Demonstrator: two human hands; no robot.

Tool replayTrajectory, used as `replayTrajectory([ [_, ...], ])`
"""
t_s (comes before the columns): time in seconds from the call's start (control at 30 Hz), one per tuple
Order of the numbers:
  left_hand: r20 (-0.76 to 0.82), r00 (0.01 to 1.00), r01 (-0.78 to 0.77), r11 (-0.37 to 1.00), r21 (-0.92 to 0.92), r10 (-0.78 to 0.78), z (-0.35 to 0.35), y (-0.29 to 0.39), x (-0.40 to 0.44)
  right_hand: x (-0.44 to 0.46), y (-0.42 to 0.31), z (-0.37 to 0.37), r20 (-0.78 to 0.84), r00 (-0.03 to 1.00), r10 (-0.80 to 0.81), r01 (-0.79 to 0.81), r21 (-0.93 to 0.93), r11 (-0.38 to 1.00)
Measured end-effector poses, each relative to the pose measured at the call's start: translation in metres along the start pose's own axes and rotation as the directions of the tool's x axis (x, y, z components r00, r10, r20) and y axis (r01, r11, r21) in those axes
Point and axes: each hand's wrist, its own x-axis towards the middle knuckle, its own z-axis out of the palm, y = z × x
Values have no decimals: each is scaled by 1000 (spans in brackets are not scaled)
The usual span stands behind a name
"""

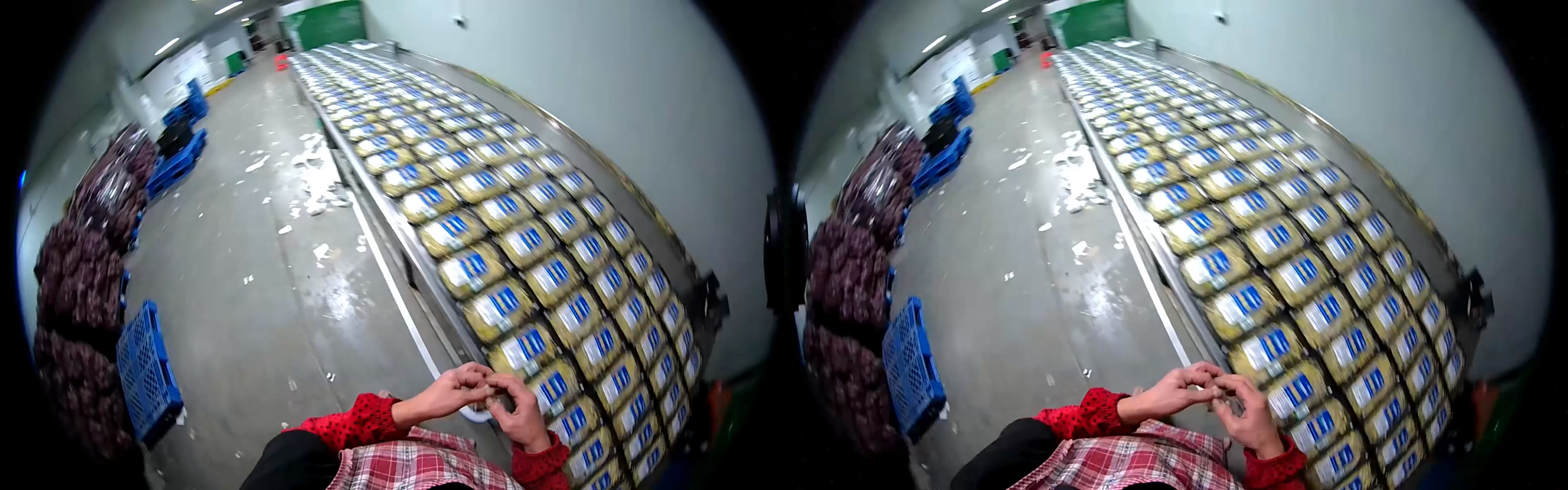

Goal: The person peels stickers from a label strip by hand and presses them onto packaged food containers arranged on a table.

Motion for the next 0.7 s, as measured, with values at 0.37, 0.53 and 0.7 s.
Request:
replayTrajectory([
  [0.37,-502,856,-130,991,21,123,-239,31,-148,241,-59,243,666,705,-242,160,184,970],
  [0.53,-712,669,-31,966,258,212,-324,29,-170,325,-69,331,758,602,-251,285,90,954],
  [0.7,-873,441,-7,973,229,209,-441,37,-157,421,-56,428,690,713,-126,117,60,991],
])
